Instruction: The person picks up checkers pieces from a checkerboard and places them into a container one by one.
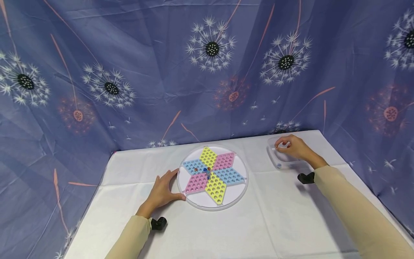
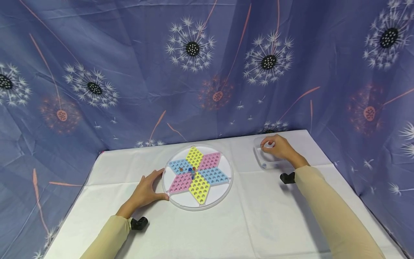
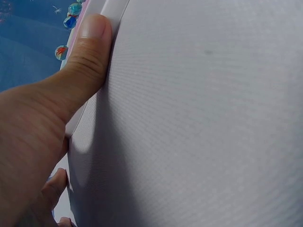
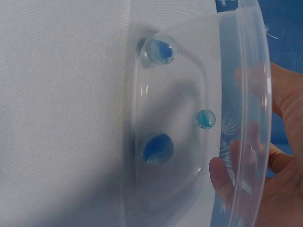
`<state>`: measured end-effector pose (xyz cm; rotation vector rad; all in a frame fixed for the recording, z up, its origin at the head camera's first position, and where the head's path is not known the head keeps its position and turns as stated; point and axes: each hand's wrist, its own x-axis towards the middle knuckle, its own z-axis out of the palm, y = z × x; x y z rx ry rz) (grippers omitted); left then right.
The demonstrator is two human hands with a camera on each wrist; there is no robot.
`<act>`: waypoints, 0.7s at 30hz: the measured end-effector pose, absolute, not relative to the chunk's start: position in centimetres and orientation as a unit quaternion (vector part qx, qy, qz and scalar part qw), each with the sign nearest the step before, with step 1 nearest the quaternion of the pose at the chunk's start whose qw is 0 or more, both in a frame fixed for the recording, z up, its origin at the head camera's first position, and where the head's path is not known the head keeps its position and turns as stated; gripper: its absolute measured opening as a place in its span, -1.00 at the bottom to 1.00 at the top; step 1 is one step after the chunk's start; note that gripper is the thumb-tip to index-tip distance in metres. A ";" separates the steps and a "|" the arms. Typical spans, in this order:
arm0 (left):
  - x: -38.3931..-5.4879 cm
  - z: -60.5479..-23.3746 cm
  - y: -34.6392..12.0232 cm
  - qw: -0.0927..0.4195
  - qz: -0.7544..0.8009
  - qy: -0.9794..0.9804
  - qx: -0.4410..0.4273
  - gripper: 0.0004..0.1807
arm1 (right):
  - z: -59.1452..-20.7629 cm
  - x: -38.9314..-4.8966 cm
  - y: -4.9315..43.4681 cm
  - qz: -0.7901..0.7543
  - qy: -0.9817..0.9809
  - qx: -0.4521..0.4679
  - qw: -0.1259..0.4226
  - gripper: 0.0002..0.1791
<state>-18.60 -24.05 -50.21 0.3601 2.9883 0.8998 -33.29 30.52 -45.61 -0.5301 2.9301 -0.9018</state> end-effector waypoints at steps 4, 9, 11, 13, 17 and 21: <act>-18.6 -50.2 -24.1 0.001 0.287 0.951 0.113 0.30 | -45.5 -33.1 30.5 -0.292 0.942 -0.165 0.019 -0.81; -18.7 -50.2 -24.0 0.004 0.286 0.952 0.110 0.31 | -45.5 -33.0 30.4 -0.289 0.942 -0.169 0.011 -0.80; -18.7 -50.2 -24.0 0.003 0.286 0.952 0.110 0.30 | -45.6 -33.0 30.3 -0.288 0.942 -0.172 0.006 -0.81; -18.7 -50.2 -24.0 0.002 0.286 0.952 0.110 0.30 | -45.7 -33.0 30.3 -0.286 0.942 -0.177 0.001 -0.81; -18.7 -50.2 -24.0 0.003 0.286 0.952 0.109 0.30 | -45.8 -33.1 30.3 -0.283 0.942 -0.181 -0.006 -0.78; -18.7 -50.2 -24.0 0.003 0.285 0.952 0.110 0.30 | -45.9 -33.2 30.2 -0.281 0.944 -0.172 -0.008 -0.67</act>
